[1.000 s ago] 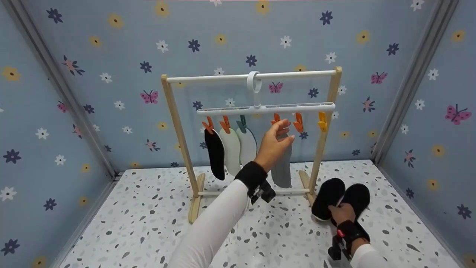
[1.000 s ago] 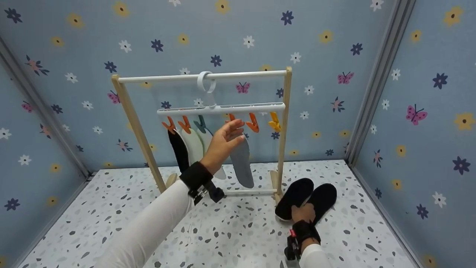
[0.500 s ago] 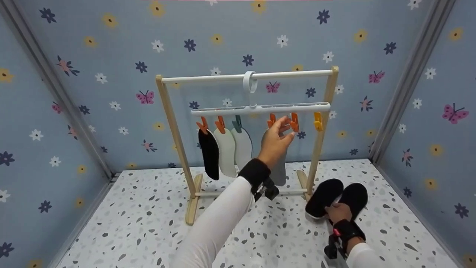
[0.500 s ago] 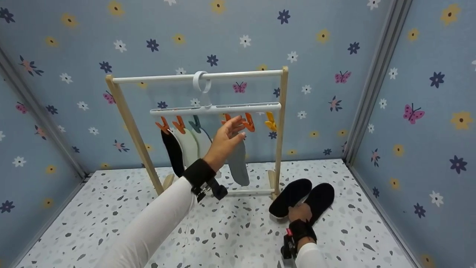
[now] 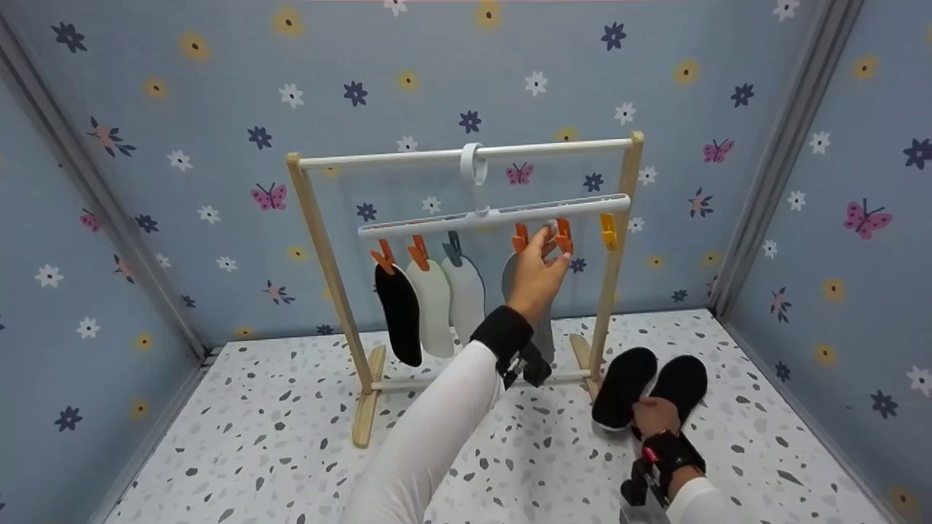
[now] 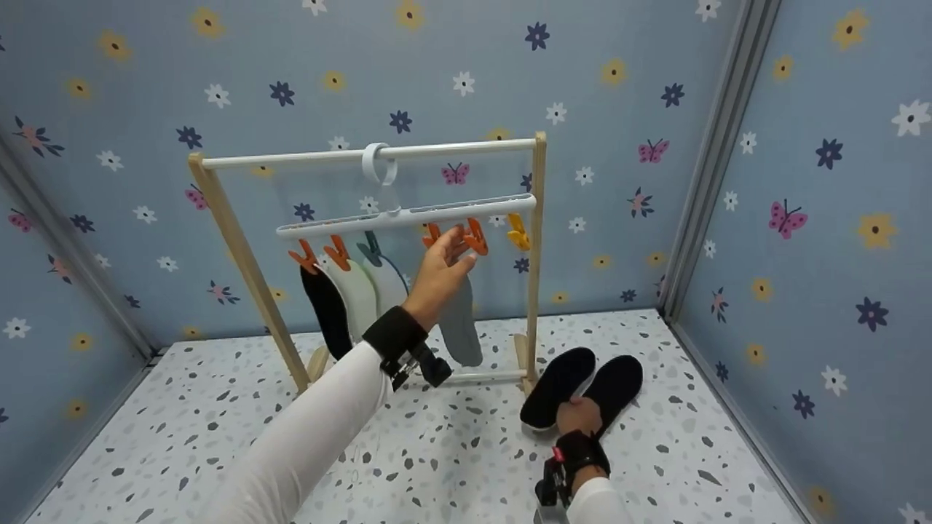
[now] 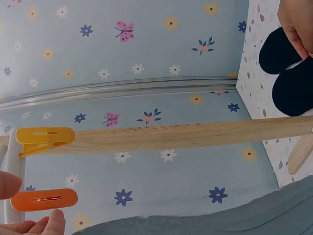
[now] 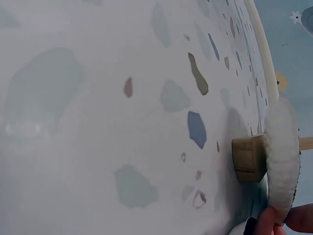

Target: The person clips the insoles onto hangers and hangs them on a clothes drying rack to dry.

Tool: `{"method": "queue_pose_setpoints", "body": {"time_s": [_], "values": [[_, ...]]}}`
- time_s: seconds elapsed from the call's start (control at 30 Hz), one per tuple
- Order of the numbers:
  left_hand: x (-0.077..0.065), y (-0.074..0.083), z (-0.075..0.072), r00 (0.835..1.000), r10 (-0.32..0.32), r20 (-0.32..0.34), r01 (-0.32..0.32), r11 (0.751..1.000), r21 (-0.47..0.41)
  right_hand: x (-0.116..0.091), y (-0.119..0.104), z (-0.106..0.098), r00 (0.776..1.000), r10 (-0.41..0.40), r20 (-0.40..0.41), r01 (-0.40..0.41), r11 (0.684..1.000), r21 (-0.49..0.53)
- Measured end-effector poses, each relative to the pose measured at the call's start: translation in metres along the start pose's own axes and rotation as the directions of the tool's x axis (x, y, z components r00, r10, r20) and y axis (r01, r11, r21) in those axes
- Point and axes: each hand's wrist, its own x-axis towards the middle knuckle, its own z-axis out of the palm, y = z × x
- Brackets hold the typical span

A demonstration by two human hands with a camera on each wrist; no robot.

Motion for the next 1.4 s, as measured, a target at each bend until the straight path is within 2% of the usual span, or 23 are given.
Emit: {"method": "queue_pose_setpoints", "body": {"time_s": [0.2,0.33,0.43,0.53,0.67,0.8,1.0,1.07,1.23,1.4], "values": [[0.004,0.001,0.002,1.0,-0.013,-0.013,0.013,0.999,-0.04,0.005,0.009,-0.003,0.997,0.054,0.061,-0.06,0.993,0.103],[0.008,0.002,0.004,1.0,-0.025,-0.014,0.024,0.998,-0.06,0.006,0.012,-0.007,0.998,0.002,0.063,-0.007,0.996,0.088],[0.008,0.003,0.006,0.999,-0.038,-0.01,0.037,0.996,-0.084,0.005,0.016,-0.008,0.996,-0.007,0.091,-0.01,0.983,0.184],[0.007,0.004,0.008,0.999,-0.042,-0.001,0.041,0.995,-0.094,0.001,0.018,-0.006,0.989,0.035,0.142,-0.081,0.939,0.333],[0.004,0.006,0.008,0.999,-0.042,0.01,0.042,0.997,-0.071,-0.006,0.016,-0.002,0.983,0.081,0.162,-0.151,0.858,0.491],[0.001,0.007,0.007,1.0,-0.027,0.01,0.028,0.998,-0.064,-0.015,0.009,0.003,0.982,0.085,0.171,-0.17,0.795,0.583],[-0.001,0.003,0.004,1.0,0.01,0.008,-0.01,0.995,-0.1,-0.027,-0.004,0.005,0.964,0.072,0.255,-0.222,0.742,0.632],[-0.001,0.001,0.003,1.0,0.001,0.004,-0.001,0.994,-0.106,-0.03,-0.006,0.005,0.96,0.078,0.269,-0.237,0.737,0.633],[-0.003,0.0,0.0,1.0,0.011,0.007,-0.01,0.991,-0.131,-0.037,-0.009,0.002,0.961,0.074,0.265,-0.228,0.754,0.616],[-0.004,0.004,-0.002,1.0,0.028,0.013,-0.026,0.989,-0.145,-0.043,-0.015,0.003,0.977,0.063,0.206,-0.18,0.764,0.619]]}}
